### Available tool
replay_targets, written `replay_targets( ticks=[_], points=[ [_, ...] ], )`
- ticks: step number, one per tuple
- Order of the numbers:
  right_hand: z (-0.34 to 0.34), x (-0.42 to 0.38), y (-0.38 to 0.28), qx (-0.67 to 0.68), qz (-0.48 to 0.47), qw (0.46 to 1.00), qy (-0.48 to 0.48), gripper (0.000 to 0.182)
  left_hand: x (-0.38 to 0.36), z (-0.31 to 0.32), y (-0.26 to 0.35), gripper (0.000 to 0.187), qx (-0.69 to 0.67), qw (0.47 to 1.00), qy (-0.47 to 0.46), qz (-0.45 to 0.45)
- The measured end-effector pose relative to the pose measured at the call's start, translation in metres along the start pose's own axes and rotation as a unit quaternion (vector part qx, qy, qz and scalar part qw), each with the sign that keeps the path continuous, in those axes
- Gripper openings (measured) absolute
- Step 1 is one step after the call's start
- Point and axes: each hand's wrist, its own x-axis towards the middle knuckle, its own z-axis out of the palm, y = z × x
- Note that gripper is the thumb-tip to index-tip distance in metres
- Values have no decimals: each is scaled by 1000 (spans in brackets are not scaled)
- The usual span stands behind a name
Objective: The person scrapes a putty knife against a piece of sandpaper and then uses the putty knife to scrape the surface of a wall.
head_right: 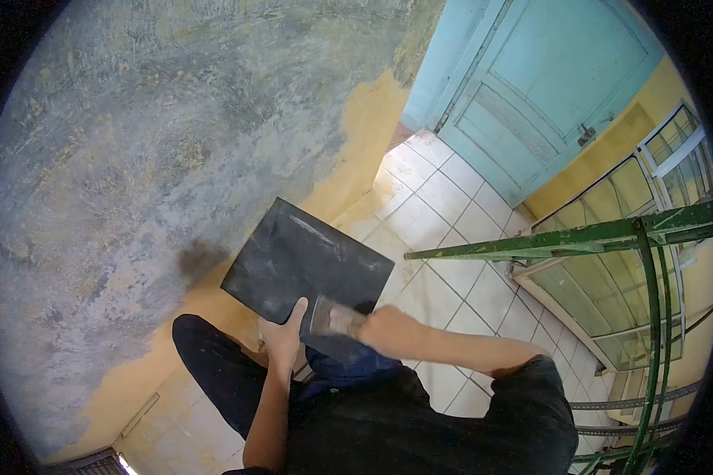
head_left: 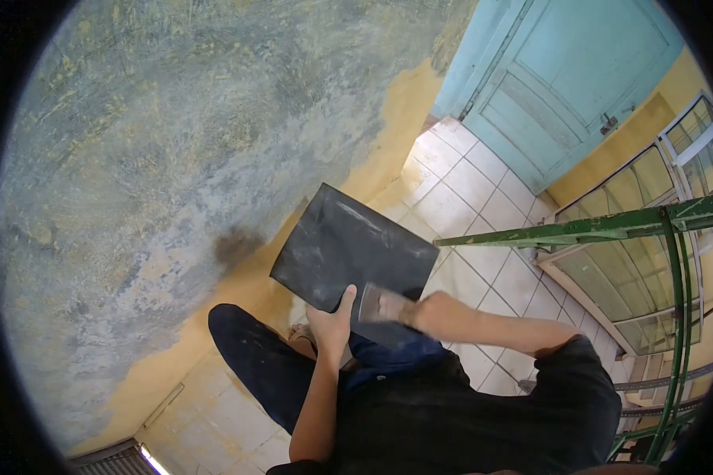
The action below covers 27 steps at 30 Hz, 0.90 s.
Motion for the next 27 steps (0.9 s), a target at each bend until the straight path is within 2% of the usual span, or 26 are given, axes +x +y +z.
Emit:
replay_targets(
  ticks=[2, 3, 8, 10, 11, 14, 15, 17, 18, 20, 21, 22, 24, 25, 26, 27],
  points=[
    [7, -9, -10, 1, -52, 998, -25, 25, 1, 0, 6, 56, -15, 1000, -8, 8],
    [8, -4, 6, 4, -18, 1000, -9, 29, -1, 0, 6, 55, -33, 999, -14, 14],
    [10, -3, 3, -15, 10, 998, -54, 37, -2, 1, 8, 54, -18, 1000, 4, 16],
    [17, -14, -10, -39, -85, 995, 24, 47, -2, 2, 6, 54, -25, 999, 1, 19],
    [0, -6, 0, -9, -24, 996, -89, 41, 1, 2, 0, 53, -20, 999, 2, 31],
    [-11, 7, 12, 8, -10, 997, 81, 40, 0, 3, 0, 51, -24, 999, -6, 21],
    [-7, 3, 5, 8, -13, 996, 83, 40, 1, 1, 3, 49, -26, 1000, -17, 5],
    [7, -13, -14, -33, -93, 995, -19, 44, -1, 1, 0, 51, -13, 999, -1, 31],
    [8, -8, -4, -33, -93, 995, -18, 44, -2, 2, -2, 53, -2, 998, 12, 56],
    [8, 6, 27, -60, 51, 990, -119, 49, -2, 2, 4, 54, -15, 1000, -5, 26],
    [0, 10, 34, -8, 6, 988, 155, 42, 0, 3, 7, 55, -29, 999, -17, 5],
    [-17, 15, 39, -7, 2, 988, 153, 42, 1, 2, 3, 55, -29, 999, -13, 4],
    [-58, 16, 35, 148, 78, 968, 185, 34, 0, 2, -9, 58, 5, 1000, -1, 20],
    [-74, 13, 27, 151, 81, 968, 182, 34, -1, 1, -7, 58, 7, 1000, -2, 16],
    [-90, 10, 19, 309, 147, 932, 118, 34, 0, 0, -2, 60, 3, 1000, -9, 2],
    [-95, 8, 14, 456, 208, 864, 49, 34, 1, 0, 3, 61, -2, 1000, -15, -13]
  ],
)
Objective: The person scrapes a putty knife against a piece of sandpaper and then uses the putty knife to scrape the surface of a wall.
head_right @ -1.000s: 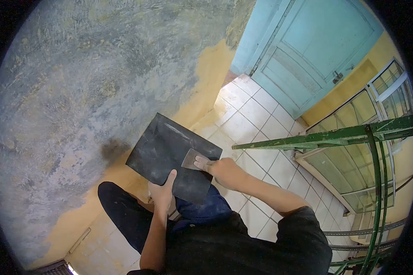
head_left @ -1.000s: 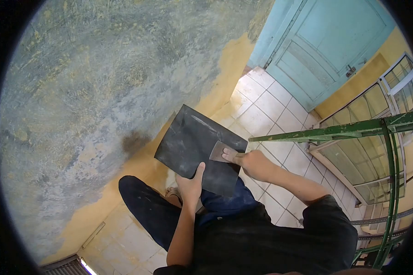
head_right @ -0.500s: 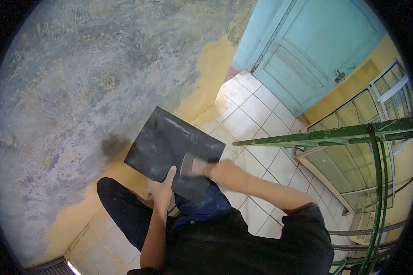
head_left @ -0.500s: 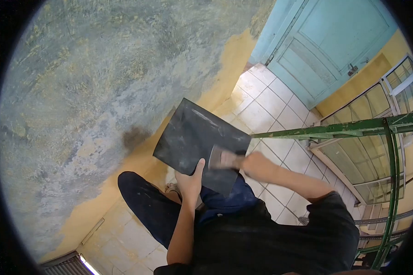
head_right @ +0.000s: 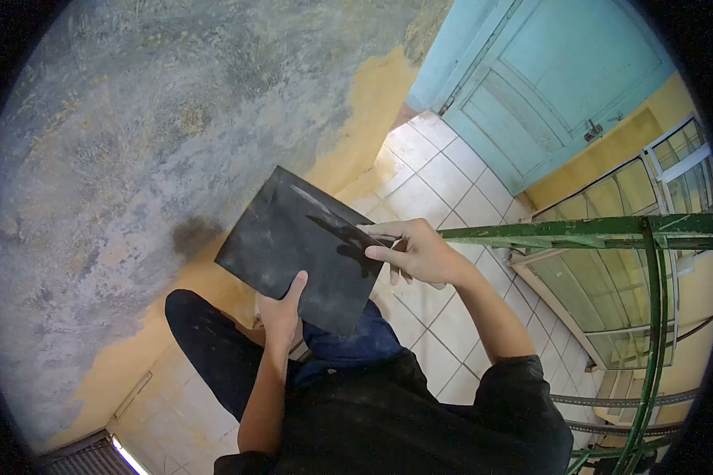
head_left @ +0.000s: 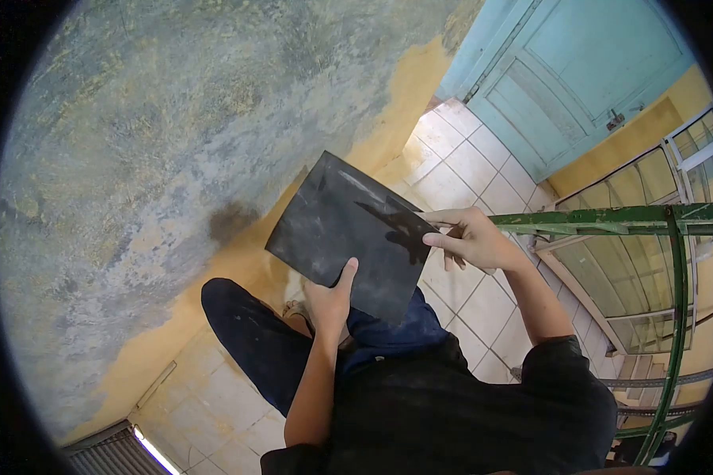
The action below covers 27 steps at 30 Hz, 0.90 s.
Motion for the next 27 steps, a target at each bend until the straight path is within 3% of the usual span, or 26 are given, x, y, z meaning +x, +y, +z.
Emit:
replay_targets(
  ticks=[1, 3, 5, 8, 9, 11, 15, 18, 22, 24, 27],
  points=[
    [3, 1, 7, 1, 5, 1000, -3, 34, 0, 0, 3, 61, 1, 1000, 0, -6],
    [9, 4, 31, 143, 38, 987, -66, 26, 0, 2, 5, 62, -34, 999, -9, 13],
    [16, 9, 47, 102, 31, 991, -85, 22, 0, 3, -6, 62, -24, 1000, 3, 8],
    [34, 10, 53, -104, -13, 994, -4, 25, -2, 1, -8, 63, 10, 1000, 18, -5],
    [42, 10, 54, -105, -12, 994, -5, 25, -2, 2, -6, 63, 32, 999, 17, -12],
    [55, 12, 59, -347, -47, 931, 105, 24, -2, 4, -5, 63, 3, 1000, 16, -2],
    [67, 23, 61, -465, -66, 863, 184, 47, -4, 5, -1, 59, -27, 999, 22, 11],
    [72, 40, 70, -481, -73, 845, 222, 60, -5, 7, 2, 57, -17, 999, 34, 4],
    [78, 42, 68, -486, -55, 844, 218, 62, -6, 7, 8, 56, -22, 999, 40, -16],
    [86, 26, 62, -506, -85, 845, 150, 62, -5, 6, 6, 55, -54, 998, 38, 20],
    [73, 41, 68, -513, -63, 835, 191, 61, -4, 5, 3, 56, -39, 999, 30, 16]
  ],
)
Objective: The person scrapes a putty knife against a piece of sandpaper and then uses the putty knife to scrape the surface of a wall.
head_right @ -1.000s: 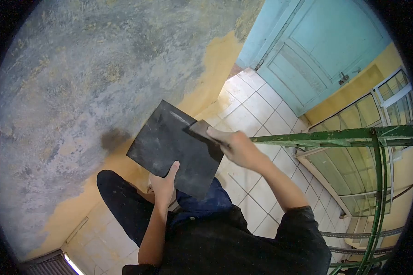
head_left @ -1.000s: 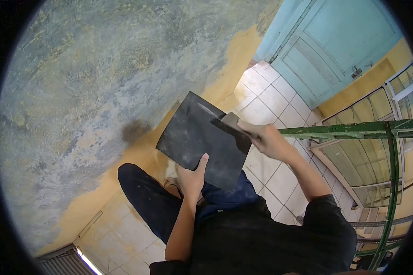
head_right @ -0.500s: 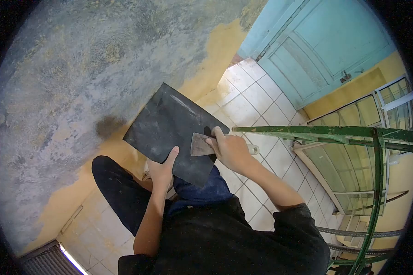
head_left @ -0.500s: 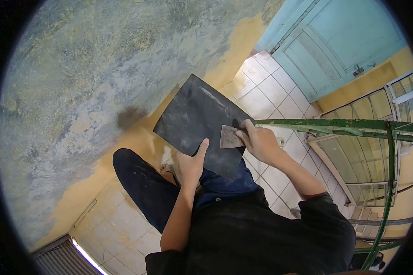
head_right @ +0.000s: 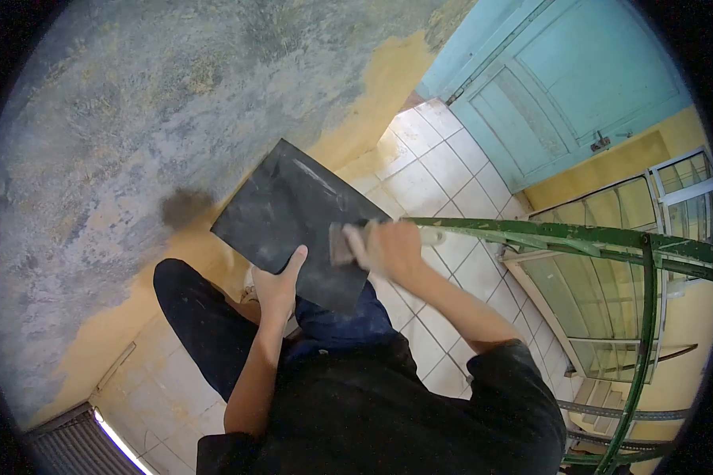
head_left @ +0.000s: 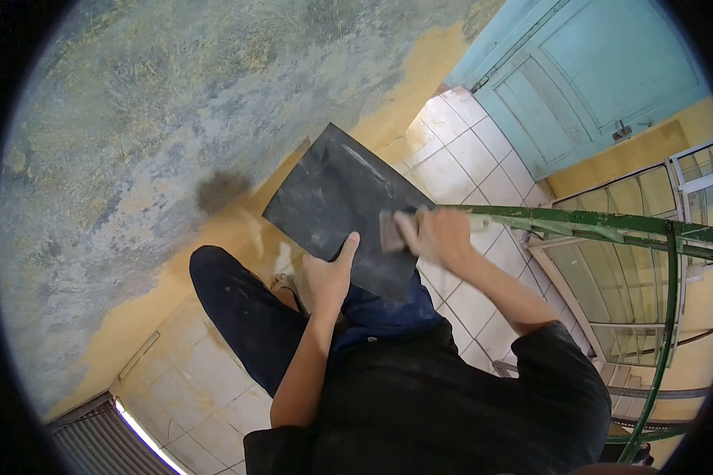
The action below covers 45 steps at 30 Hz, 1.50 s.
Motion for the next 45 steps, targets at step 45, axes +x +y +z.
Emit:
replay_targets(
  ticks=[45],
  points=[
    [0, -13, -3, 27, -48, 998, -33, 69, -14, 2, 22, 56, 41, 998, -1, -40]
  ],
)
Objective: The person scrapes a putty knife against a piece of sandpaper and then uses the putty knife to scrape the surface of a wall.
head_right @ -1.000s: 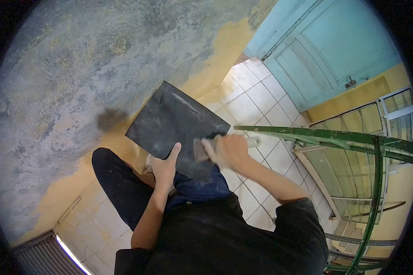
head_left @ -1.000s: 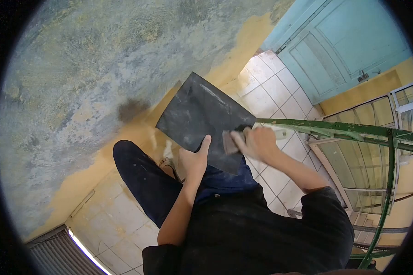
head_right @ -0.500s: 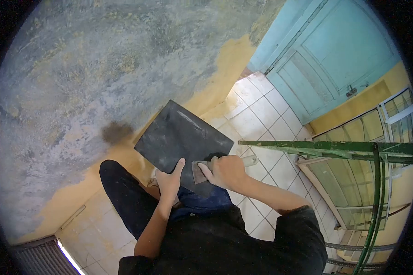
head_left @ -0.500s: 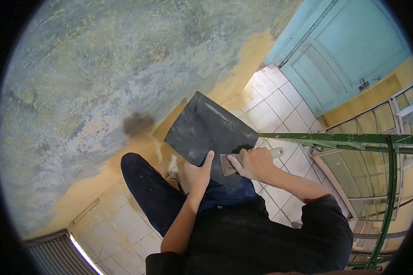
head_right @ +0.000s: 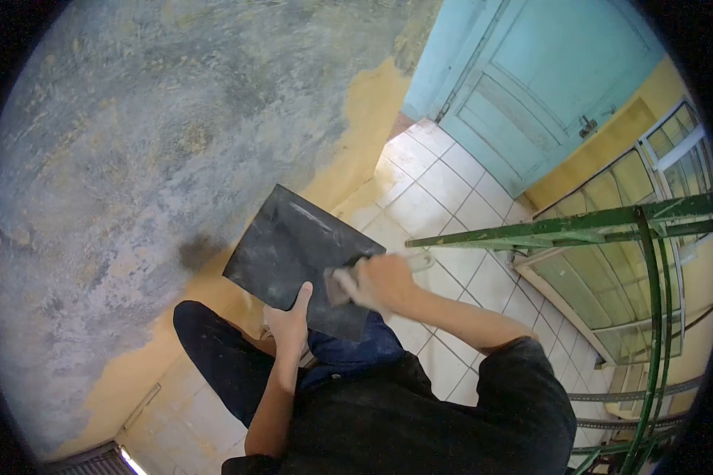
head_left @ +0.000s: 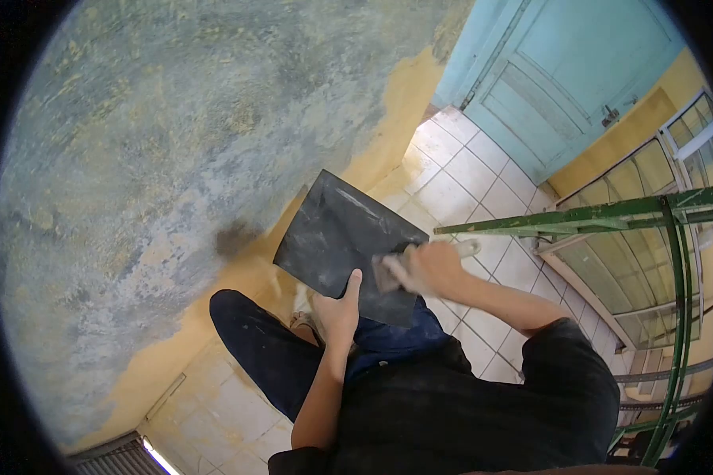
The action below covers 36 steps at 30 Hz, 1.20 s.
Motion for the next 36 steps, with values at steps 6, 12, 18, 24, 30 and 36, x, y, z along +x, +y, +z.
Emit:
replay_targets(
  ticks=[6, 12, 18, 24, 30, 36],
  points=[
    [-8, 14, 9, 3, 41, 999, -17, 69, 6, 6, -18, 50, -20, 999, 23, 20],
    [-21, -14, -14, 9, -3, 1000, -28, 69, 4, 3, -12, 43, -76, 995, -17, 55],
    [-11, -11, -8, 7, 12, 1000, 19, 71, 6, 3, -12, 35, -31, 995, -12, 91],
    [-2, 11, 15, 26, 67, 997, 13, 72, 7, 7, -17, 34, -41, 996, -16, 82],
    [-10, -11, 1, 27, -2, 999, -31, 66, 3, 6, -5, 35, -3, 995, -1, 96],
    [-10, -17, 0, 8, -2, 1000, -23, 65, 5, 5, -6, 37, -4, 996, -23, 82]
  ],
)
